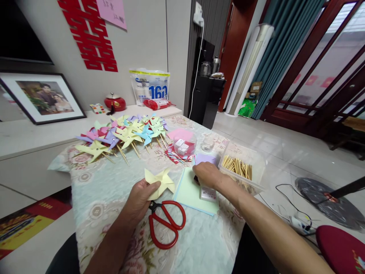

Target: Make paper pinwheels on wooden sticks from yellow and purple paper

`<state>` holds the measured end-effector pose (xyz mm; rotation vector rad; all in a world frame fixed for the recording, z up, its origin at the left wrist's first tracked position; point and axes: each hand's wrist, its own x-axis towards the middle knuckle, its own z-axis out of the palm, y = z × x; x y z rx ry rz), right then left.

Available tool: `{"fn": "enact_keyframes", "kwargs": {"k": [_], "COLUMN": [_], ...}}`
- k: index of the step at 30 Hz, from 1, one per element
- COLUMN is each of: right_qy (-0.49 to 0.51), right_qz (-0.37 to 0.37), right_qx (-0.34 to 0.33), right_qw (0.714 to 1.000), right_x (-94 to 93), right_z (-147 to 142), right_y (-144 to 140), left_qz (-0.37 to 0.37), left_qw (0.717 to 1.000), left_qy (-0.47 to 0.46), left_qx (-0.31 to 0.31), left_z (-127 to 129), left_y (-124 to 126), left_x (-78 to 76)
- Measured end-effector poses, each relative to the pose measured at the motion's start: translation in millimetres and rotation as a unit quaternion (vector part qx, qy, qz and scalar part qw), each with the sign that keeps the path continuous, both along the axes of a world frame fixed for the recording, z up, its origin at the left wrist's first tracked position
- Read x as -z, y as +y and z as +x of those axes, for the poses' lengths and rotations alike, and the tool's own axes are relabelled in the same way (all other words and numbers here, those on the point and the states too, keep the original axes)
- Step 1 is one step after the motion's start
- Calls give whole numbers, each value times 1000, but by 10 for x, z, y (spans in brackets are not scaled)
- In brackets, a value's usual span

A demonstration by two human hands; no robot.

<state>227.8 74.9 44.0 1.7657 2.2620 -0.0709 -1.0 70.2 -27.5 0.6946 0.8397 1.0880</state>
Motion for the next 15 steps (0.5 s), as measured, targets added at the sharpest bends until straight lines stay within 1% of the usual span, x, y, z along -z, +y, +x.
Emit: {"fn": "enact_keyframes", "kwargs": {"k": [2, 6, 8, 9, 10, 11, 13, 15], "right_qy": [20, 72, 144, 207, 287, 374, 526, 634], "right_qz": [10, 49, 75, 78, 67, 40, -45, -114], "right_qx": [0, -9, -19, -14, 2, 27, 88, 123], "right_qw": [1000, 996, 987, 975, 956, 926, 844, 755], "right_x": [-53, -229, -289, -297, -288, -263, -178, -75], "right_z": [29, 96, 107, 99, 82, 54, -36, -162], "right_y": [10, -5, -34, -53, -74, -95, -131, -148], "left_qz": [-3, -5, -3, -1, 1, 4, 8, 7], "left_qw": [1000, 1000, 1000, 1000, 1000, 1000, 1000, 999], "left_qy": [-2, 2, 13, 18, 21, 22, 20, 10], "left_qx": [-3, -5, -7, -8, -9, -9, -18, -40], "left_z": [3, -1, -9, -13, -16, -19, -21, -21], "left_y": [1, 9, 16, 19, 22, 24, 25, 26], "left_x": [-3, 22, 52, 67, 80, 89, 90, 70]}}
